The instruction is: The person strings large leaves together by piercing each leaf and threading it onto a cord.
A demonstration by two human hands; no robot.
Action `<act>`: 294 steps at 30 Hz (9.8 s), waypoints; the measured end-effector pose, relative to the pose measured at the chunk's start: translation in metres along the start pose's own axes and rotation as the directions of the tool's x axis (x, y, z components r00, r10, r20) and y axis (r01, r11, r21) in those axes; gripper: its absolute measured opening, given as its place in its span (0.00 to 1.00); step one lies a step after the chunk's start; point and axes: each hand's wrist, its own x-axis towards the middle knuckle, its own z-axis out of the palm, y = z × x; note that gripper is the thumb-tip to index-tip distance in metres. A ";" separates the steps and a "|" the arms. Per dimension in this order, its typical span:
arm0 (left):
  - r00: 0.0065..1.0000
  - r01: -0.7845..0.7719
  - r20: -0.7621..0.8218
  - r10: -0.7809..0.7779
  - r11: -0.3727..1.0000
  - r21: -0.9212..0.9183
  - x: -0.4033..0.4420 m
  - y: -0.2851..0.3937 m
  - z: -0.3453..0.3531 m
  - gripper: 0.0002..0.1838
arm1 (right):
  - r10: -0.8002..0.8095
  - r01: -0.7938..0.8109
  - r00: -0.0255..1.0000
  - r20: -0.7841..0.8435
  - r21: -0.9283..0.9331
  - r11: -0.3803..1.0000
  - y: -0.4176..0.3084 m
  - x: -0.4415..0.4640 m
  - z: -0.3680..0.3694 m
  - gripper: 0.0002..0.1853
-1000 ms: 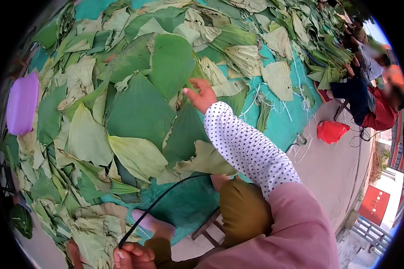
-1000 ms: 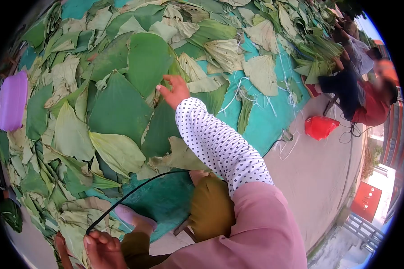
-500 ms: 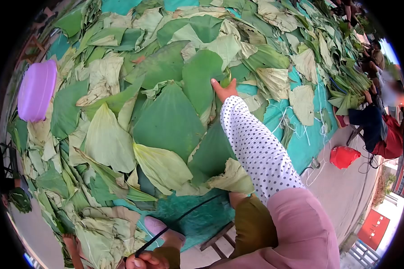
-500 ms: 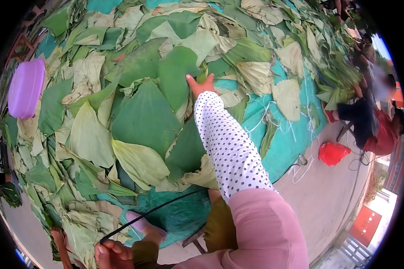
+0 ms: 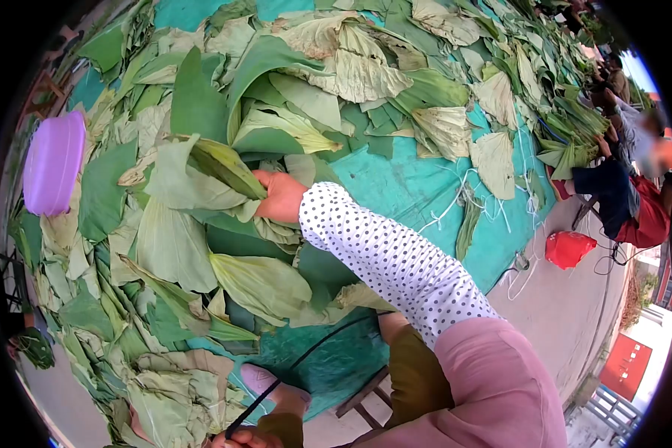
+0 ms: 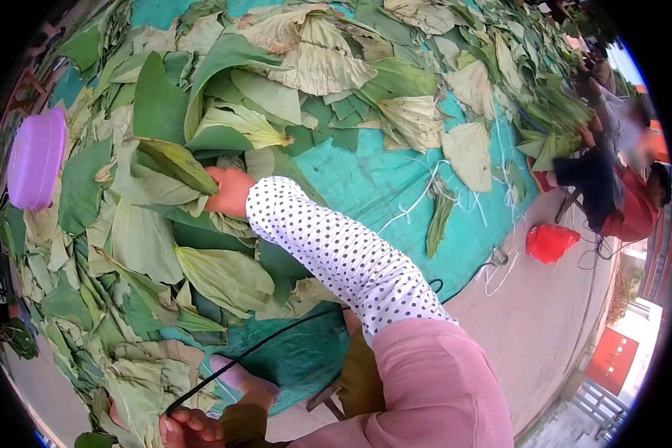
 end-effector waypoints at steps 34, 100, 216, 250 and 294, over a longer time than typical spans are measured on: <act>0.995 0.063 0.075 -0.061 0.998 -0.030 0.049 0.017 0.015 0.10 | 0.580 0.073 0.330 -0.745 0.633 0.771 0.089 0.063 -0.163 0.41; 0.910 -0.379 0.293 0.293 0.874 0.303 -0.094 -0.015 -0.070 0.12 | -0.344 0.524 0.803 0.486 -0.304 0.795 -0.244 -0.327 0.169 0.20; 0.922 -0.328 0.279 0.269 0.924 0.194 -0.027 -0.042 0.001 0.25 | -0.445 0.387 0.895 0.015 -0.523 0.760 -0.229 -0.308 0.130 0.09; 0.934 -0.306 0.240 0.263 0.938 0.161 -0.028 -0.044 0.003 0.26 | -0.456 0.400 0.888 0.061 -0.592 0.700 -0.227 -0.306 0.132 0.10; 0.934 -0.278 0.278 0.226 0.947 0.163 -0.024 -0.043 -0.004 0.25 | -0.456 0.395 0.888 0.063 -0.613 0.684 -0.223 -0.303 0.136 0.11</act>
